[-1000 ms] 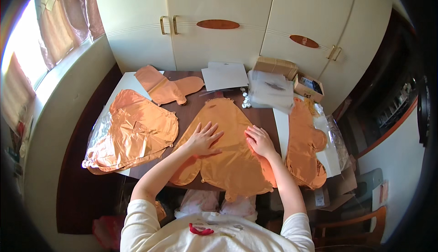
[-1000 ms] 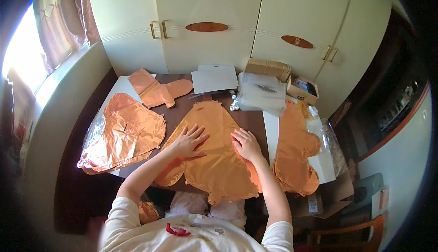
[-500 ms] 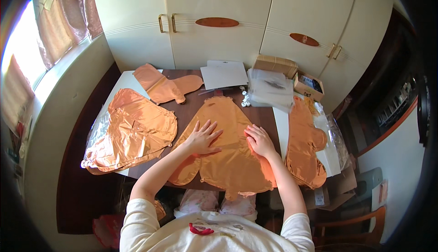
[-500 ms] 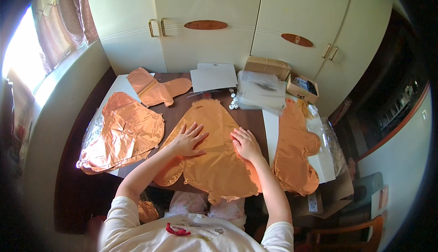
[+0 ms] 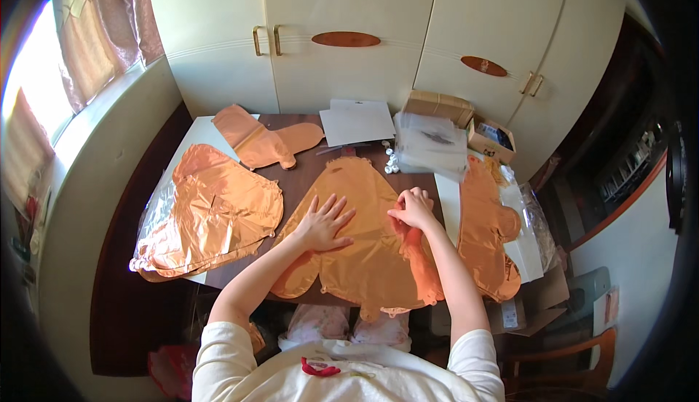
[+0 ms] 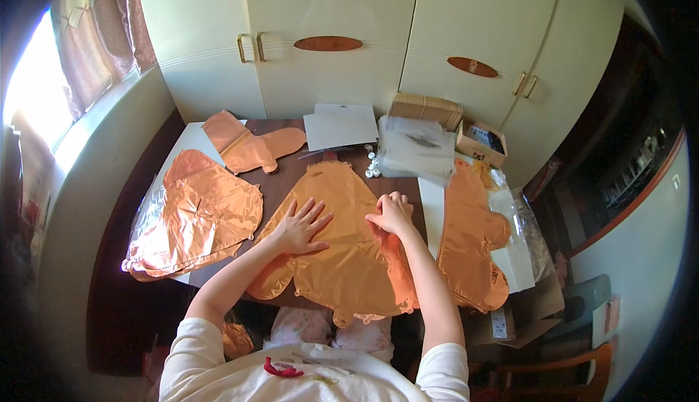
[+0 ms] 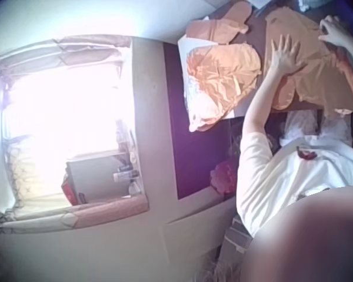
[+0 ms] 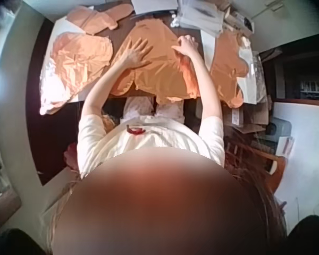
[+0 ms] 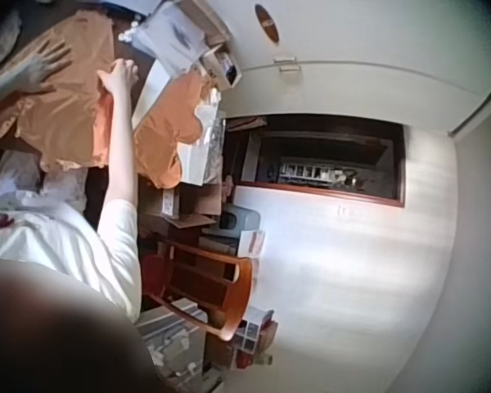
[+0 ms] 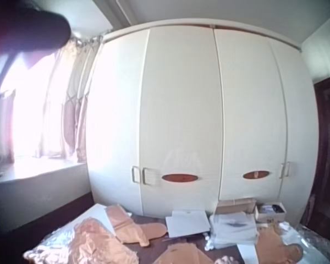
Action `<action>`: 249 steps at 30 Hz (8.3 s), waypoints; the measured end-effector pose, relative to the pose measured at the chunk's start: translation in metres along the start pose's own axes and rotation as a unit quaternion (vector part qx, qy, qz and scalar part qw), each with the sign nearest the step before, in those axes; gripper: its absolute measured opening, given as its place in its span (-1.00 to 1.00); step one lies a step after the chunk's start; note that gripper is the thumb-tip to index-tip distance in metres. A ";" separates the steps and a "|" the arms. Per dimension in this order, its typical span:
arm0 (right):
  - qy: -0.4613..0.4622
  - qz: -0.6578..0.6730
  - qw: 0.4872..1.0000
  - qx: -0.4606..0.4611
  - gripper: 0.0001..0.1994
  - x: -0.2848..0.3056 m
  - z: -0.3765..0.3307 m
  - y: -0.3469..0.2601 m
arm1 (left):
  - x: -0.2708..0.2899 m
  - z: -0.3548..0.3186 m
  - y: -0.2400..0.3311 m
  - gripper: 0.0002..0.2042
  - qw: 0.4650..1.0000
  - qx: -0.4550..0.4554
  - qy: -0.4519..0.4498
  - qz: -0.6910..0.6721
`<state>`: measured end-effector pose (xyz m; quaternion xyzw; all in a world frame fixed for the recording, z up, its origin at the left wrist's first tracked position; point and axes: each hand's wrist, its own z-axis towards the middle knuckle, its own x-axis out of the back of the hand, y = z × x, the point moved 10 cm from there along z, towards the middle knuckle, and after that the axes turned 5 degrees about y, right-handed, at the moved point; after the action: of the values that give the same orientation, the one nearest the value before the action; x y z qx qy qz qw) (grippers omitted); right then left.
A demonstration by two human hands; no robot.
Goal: Folding and packaging foil letter balloons into retail plastic sleeves.
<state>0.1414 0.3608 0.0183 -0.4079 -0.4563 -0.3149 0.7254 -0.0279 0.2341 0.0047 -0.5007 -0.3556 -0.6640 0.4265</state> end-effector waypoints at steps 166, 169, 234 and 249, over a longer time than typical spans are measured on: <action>0.030 0.048 0.985 0.164 -0.64 0.010 -0.217 -0.159 | -0.019 -0.003 0.043 -0.48 0.990 -0.080 -0.091 -0.066; 0.032 0.053 0.984 0.167 -0.65 0.010 -0.217 -0.160 | -0.019 -0.001 0.039 -0.43 0.981 -0.055 -0.124 -0.137; 0.101 0.023 0.978 0.181 -0.65 0.061 -0.176 -0.057 | -0.006 -0.008 0.053 0.03 0.992 -0.099 -0.076 -0.024; 0.014 0.251 0.944 -0.214 -0.52 0.044 -0.157 0.058 | -0.008 -0.008 0.052 0.04 0.992 -0.088 -0.086 -0.033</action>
<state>0.2695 0.2465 0.0016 -0.6501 -0.2510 -0.2184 0.6831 0.0185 0.2087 -0.0026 -0.5799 -0.3473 -0.6608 0.3264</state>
